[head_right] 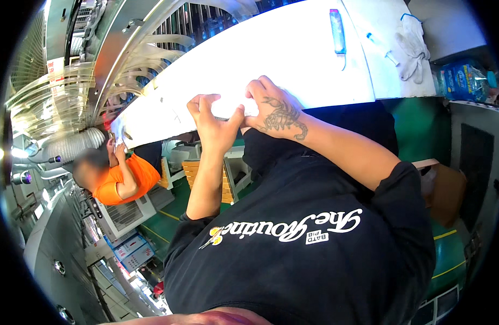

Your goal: The person assembles white slipper components on a factory workbench. They insert a blue insole into the white slipper base and press the edges to secure the fit. The person handles the slippers one at a time, repeating the insertion and pressing process for multiple units.

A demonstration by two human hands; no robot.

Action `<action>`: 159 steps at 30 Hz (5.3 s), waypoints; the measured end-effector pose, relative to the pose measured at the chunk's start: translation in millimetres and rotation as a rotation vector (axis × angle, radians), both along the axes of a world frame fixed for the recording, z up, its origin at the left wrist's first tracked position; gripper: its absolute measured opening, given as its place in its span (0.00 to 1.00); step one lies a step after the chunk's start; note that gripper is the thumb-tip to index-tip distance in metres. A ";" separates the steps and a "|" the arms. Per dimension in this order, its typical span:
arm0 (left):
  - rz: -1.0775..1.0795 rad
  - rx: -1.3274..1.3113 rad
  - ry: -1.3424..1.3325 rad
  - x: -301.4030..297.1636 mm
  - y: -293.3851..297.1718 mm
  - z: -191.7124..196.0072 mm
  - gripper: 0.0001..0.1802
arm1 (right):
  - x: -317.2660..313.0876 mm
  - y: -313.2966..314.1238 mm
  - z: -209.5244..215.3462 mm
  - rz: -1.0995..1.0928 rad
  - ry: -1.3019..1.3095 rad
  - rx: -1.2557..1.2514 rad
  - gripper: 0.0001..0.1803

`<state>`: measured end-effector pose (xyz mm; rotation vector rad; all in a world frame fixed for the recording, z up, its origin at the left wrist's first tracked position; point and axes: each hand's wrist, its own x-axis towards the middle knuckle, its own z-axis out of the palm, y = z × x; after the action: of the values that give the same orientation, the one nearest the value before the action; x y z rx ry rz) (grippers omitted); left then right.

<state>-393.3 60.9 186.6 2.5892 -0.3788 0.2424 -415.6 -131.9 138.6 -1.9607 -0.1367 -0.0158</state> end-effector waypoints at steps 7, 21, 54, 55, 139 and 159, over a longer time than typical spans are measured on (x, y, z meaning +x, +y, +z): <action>0.259 -0.573 0.427 25.9 44.7 -70.5 0.19 | -1.7 -60.0 -20.0 -0.090 -0.097 -0.016 0.25; -0.354 -0.809 0.629 -15.5 -56.5 23.9 0.38 | 34.5 -71.5 79.2 -0.056 -0.140 0.094 0.09; -0.485 0.214 -0.064 -33.1 -27.5 61.0 0.29 | 55.1 -52.3 91.1 0.078 -0.055 0.009 0.12; -0.469 0.213 0.006 -32.6 -27.7 65.6 0.29 | 55.3 -50.1 93.3 0.081 -0.039 0.004 0.12; -0.750 -0.592 -0.062 -24.2 -38.4 25.2 0.49 | -45.4 -104.3 92.0 0.345 -0.274 0.041 0.61; -0.732 -0.591 0.047 -17.6 -20.0 18.6 0.54 | -30.4 -66.4 54.4 0.321 -0.133 0.142 0.55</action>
<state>-410.9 40.8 205.2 1.7409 -1.0232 0.0188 -446.0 -198.3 192.9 -1.7760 -0.5227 0.0535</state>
